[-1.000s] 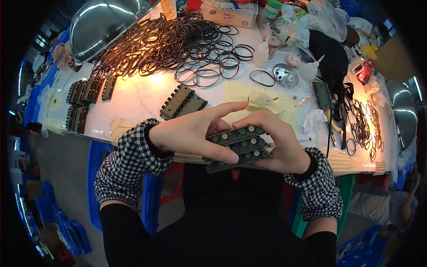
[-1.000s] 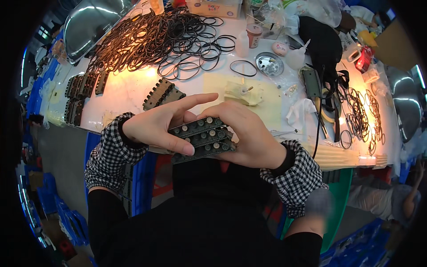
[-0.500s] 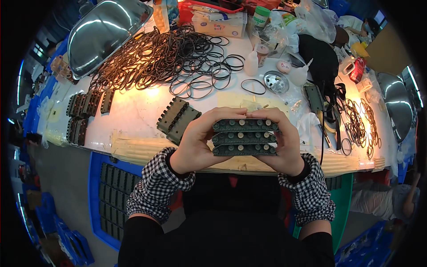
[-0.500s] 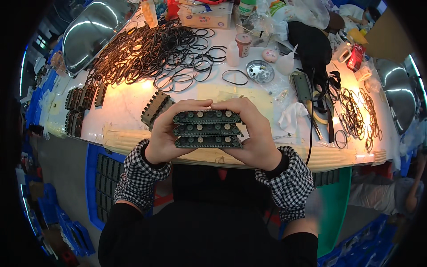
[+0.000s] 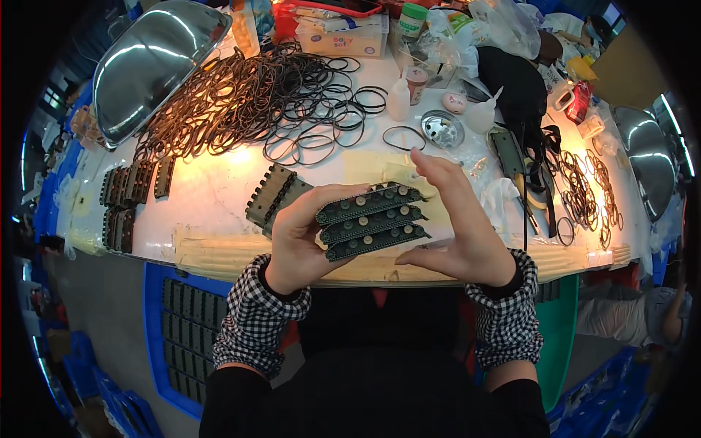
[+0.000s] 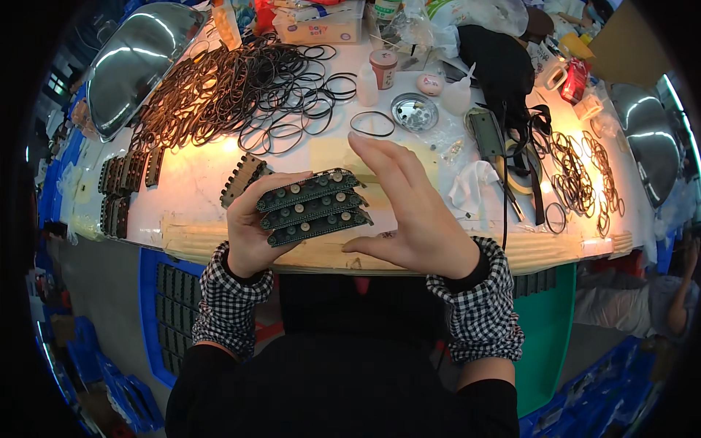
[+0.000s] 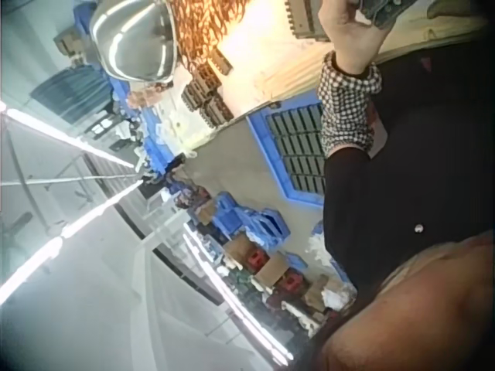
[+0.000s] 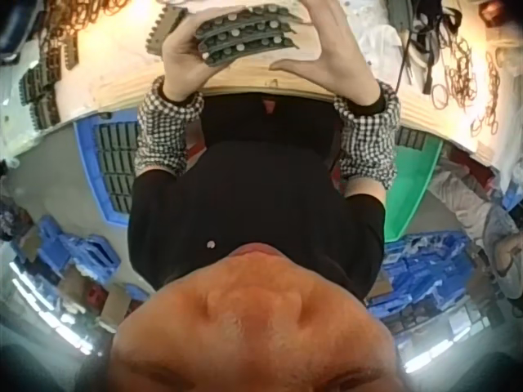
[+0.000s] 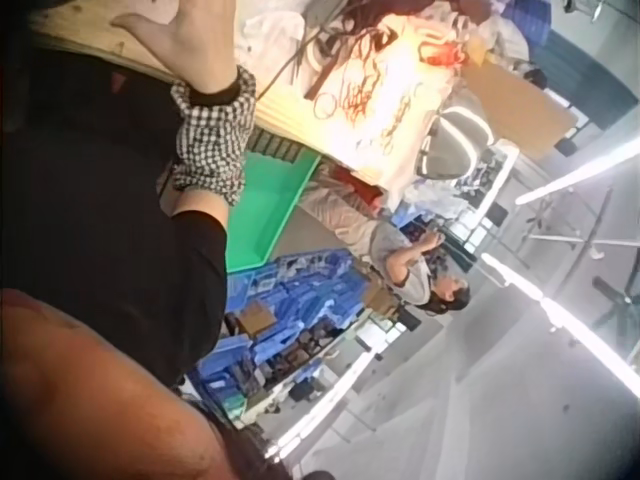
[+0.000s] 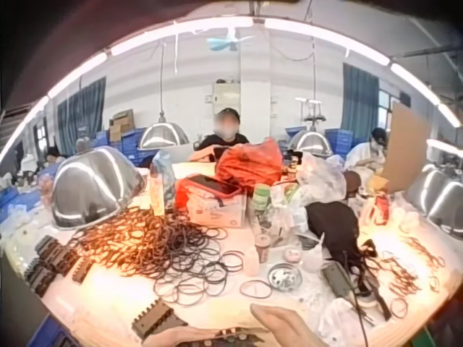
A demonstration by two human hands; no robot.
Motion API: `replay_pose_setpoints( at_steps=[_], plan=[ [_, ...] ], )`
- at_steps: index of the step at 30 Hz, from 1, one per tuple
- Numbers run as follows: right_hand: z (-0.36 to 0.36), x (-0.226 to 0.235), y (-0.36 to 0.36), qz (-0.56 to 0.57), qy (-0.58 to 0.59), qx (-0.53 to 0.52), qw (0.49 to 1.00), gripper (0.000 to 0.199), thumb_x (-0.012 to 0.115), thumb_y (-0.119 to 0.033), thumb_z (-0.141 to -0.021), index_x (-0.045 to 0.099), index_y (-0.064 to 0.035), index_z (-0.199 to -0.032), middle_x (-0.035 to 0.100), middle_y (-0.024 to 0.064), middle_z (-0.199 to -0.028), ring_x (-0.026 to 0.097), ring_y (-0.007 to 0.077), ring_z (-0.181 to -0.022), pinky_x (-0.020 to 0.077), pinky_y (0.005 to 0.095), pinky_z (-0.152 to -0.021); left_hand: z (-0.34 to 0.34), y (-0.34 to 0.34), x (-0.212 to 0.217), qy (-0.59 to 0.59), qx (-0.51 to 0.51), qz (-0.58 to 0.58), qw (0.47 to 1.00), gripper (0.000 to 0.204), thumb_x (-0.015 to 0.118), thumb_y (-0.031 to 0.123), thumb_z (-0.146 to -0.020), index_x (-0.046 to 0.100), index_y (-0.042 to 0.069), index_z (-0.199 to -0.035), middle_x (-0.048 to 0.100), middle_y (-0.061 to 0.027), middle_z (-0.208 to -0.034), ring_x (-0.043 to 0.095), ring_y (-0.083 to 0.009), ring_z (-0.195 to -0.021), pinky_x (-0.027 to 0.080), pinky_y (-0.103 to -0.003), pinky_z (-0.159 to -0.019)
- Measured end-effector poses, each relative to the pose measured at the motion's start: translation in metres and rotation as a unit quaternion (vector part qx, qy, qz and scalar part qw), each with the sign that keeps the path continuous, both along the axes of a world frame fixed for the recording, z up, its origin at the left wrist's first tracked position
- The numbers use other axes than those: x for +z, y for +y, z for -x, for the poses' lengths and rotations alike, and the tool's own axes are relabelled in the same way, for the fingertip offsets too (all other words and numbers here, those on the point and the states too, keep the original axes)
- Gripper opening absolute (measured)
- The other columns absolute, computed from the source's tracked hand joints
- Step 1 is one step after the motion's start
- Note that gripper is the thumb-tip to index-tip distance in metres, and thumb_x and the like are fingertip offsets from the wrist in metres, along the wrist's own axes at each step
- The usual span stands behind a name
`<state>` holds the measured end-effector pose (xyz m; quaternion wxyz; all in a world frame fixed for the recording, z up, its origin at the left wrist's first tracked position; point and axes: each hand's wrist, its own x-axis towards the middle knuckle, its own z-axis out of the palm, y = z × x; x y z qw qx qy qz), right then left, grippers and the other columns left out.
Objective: Manually inserting small electronic components into a plastic grid on an assembly workbench.
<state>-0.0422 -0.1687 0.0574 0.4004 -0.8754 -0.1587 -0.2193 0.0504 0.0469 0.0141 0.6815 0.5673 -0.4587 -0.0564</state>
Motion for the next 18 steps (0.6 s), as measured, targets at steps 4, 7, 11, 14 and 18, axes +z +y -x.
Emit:
replay_pose_setpoints(
  at_steps=[4, 7, 11, 14, 18],
  plan=[
    [0.004, 0.0, -0.023, -0.003, -0.022, -0.113, 0.993, 0.055, 0.078, -0.007, -0.073, 0.058, -0.0011, -0.123, 0.063, 0.0149, -0.109, 0.059, 0.0273, -0.099, 0.0481, 0.035, -0.087, -0.001, 0.011, -0.009, 0.088, 0.085, 0.006, 0.992, 0.054, 0.074, -0.008, -0.074, 0.054, -0.005, -0.124, 0.063, -0.0128, -0.118, 0.062, -0.0183, -0.109, 0.05, -0.031, -0.095],
    [-0.004, -0.008, -0.024, 0.034, -0.037, -0.207, 0.977, 0.026, 0.072, -0.006, -0.079, 0.066, -0.0016, -0.103, 0.064, 0.0084, -0.087, 0.058, 0.0231, -0.082, 0.047, 0.0332, -0.073, -0.003, 0.009, -0.021, 0.109, 0.105, 0.004, 0.988, 0.056, 0.073, -0.01, -0.073, 0.053, -0.004, -0.125, 0.063, -0.0124, -0.118, 0.062, -0.0183, -0.109, 0.05, -0.031, -0.096],
    [-0.017, -0.023, -0.017, 0.07, -0.033, -0.21, 0.975, 0.017, 0.072, -0.008, -0.079, 0.066, -0.0019, -0.094, 0.06, 0.0076, -0.08, 0.057, 0.025, -0.077, 0.0451, 0.0345, -0.068, 0.0, 0.004, -0.024, 0.119, 0.101, -0.008, 0.988, 0.058, 0.073, -0.011, -0.072, 0.053, -0.004, -0.126, 0.063, -0.0126, -0.12, 0.061, -0.0181, -0.111, 0.05, -0.032, -0.096],
    [-0.022, -0.03, -0.015, 0.055, -0.028, -0.196, 0.979, 0.013, 0.072, -0.007, -0.079, 0.067, -0.0016, -0.091, 0.059, 0.0085, -0.08, 0.057, 0.0257, -0.078, 0.0454, 0.0346, -0.067, 0.003, 0.001, -0.021, 0.124, 0.091, -0.016, 0.988, 0.057, 0.074, -0.01, -0.073, 0.054, -0.004, -0.126, 0.063, -0.0116, -0.119, 0.061, -0.0167, -0.109, 0.05, -0.03, -0.095],
    [-0.02, -0.024, -0.015, 0.044, -0.085, -0.226, 0.969, 0.012, 0.071, -0.002, -0.08, 0.068, -0.0009, -0.091, 0.061, 0.0089, -0.081, 0.058, 0.0234, -0.077, 0.046, 0.0326, -0.067, 0.003, 0.001, -0.018, 0.103, 0.092, -0.041, 0.99, 0.056, 0.075, -0.009, -0.073, 0.055, -0.003, -0.125, 0.063, -0.011, -0.118, 0.062, -0.0156, -0.107, 0.05, -0.029, -0.093]
  ],
)
